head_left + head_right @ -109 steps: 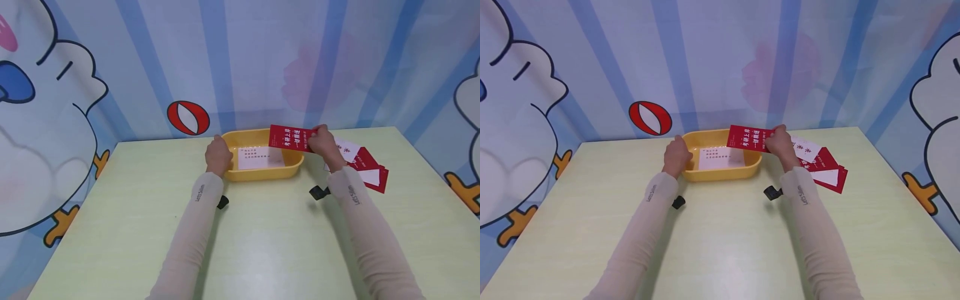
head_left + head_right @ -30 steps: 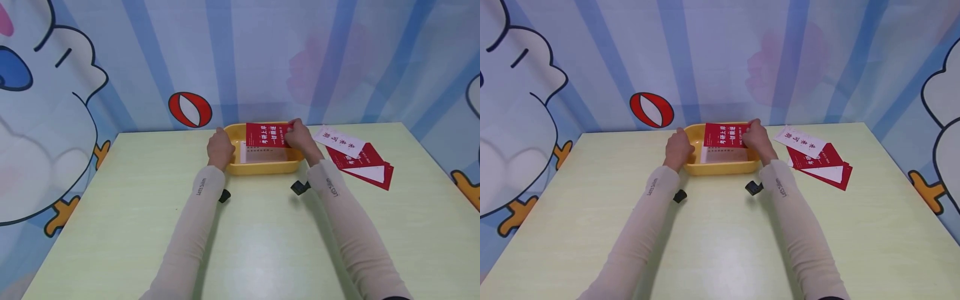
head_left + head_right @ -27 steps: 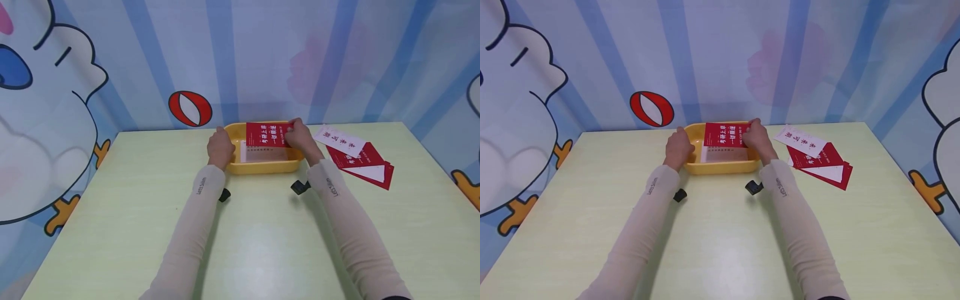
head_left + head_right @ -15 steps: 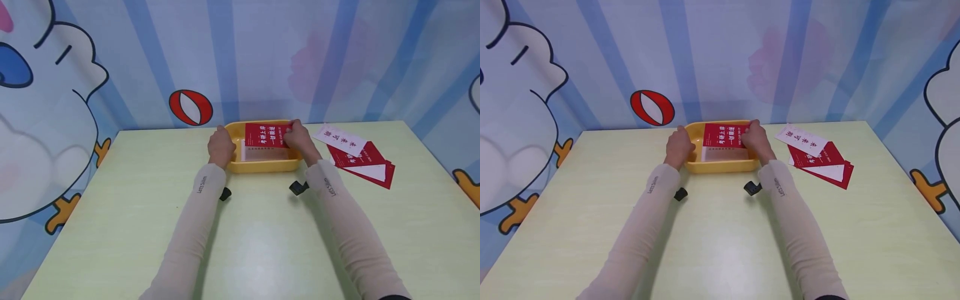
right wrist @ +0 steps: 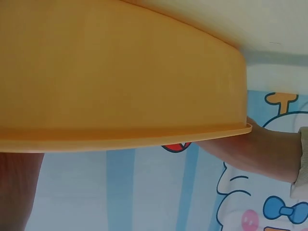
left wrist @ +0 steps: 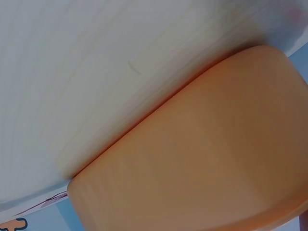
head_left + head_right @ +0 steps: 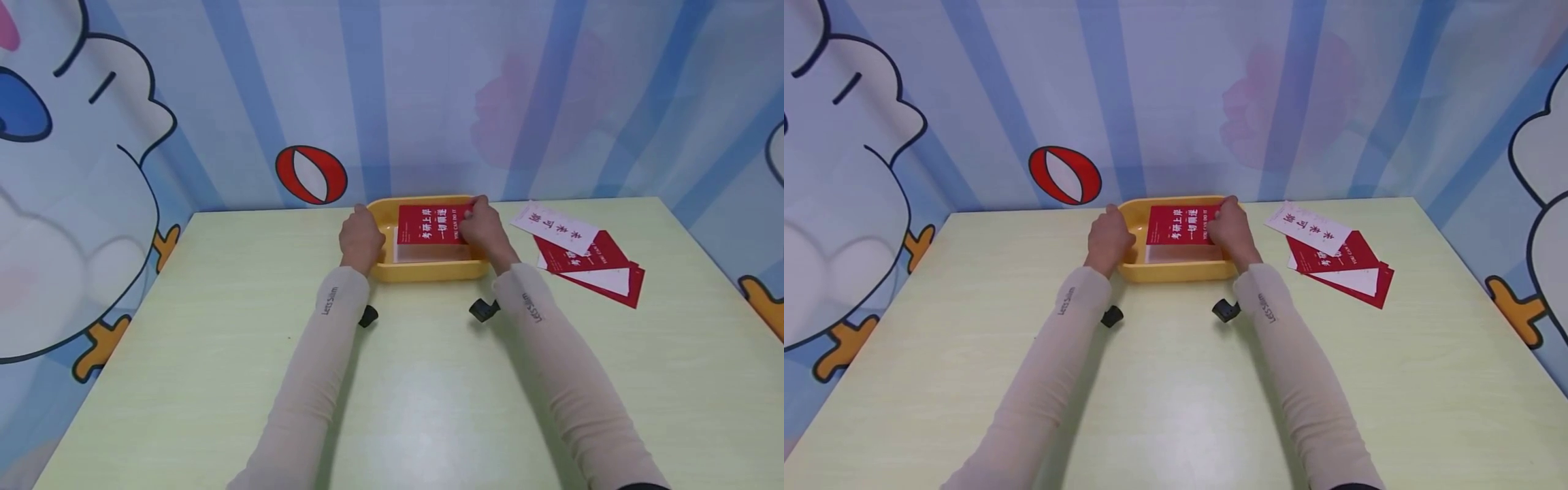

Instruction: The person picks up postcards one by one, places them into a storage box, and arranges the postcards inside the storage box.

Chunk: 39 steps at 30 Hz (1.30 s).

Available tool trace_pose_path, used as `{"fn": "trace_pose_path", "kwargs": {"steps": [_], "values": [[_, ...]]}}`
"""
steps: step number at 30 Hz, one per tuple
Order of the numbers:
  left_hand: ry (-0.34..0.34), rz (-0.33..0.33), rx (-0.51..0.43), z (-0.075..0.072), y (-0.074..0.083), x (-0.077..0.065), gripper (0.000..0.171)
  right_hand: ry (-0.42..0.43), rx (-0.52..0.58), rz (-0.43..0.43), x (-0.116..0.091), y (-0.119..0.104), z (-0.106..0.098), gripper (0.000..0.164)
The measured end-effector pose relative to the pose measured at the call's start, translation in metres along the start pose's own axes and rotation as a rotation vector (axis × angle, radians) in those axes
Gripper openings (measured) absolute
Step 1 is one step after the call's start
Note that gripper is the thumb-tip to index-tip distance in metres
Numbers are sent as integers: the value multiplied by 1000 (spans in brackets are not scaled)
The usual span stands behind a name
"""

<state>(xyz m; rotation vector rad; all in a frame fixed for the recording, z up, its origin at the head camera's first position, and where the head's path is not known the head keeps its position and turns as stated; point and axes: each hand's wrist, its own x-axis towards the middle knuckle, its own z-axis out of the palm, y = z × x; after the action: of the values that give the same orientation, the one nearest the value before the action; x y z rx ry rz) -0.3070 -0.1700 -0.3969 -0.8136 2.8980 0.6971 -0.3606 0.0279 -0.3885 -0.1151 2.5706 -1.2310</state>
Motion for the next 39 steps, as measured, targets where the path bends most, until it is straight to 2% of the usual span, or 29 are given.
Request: {"fn": "trace_pose_path", "kwargs": {"steps": [8, 12, 20, 29, 39], "values": [[-14, -6, -5, 2, 1, -3, 49, 2, 22, 19, -3, 4, 3, 61], [0, -3, -2, 3, -1, -1, 48, 6, 27, 14, -4, 3, 5, 60], [32, 25, 21, 4, -4, 5, 48, 21, -22, -44, -3, 0, 5, 52], [25, 13, 26, 5, -3, 3, 48, 5, -12, -37, -3, 2, 6, 51], [34, 11, 35, 5, -1, 3, 48, 2, -71, -68, 1, 4, 7, 41]]}}
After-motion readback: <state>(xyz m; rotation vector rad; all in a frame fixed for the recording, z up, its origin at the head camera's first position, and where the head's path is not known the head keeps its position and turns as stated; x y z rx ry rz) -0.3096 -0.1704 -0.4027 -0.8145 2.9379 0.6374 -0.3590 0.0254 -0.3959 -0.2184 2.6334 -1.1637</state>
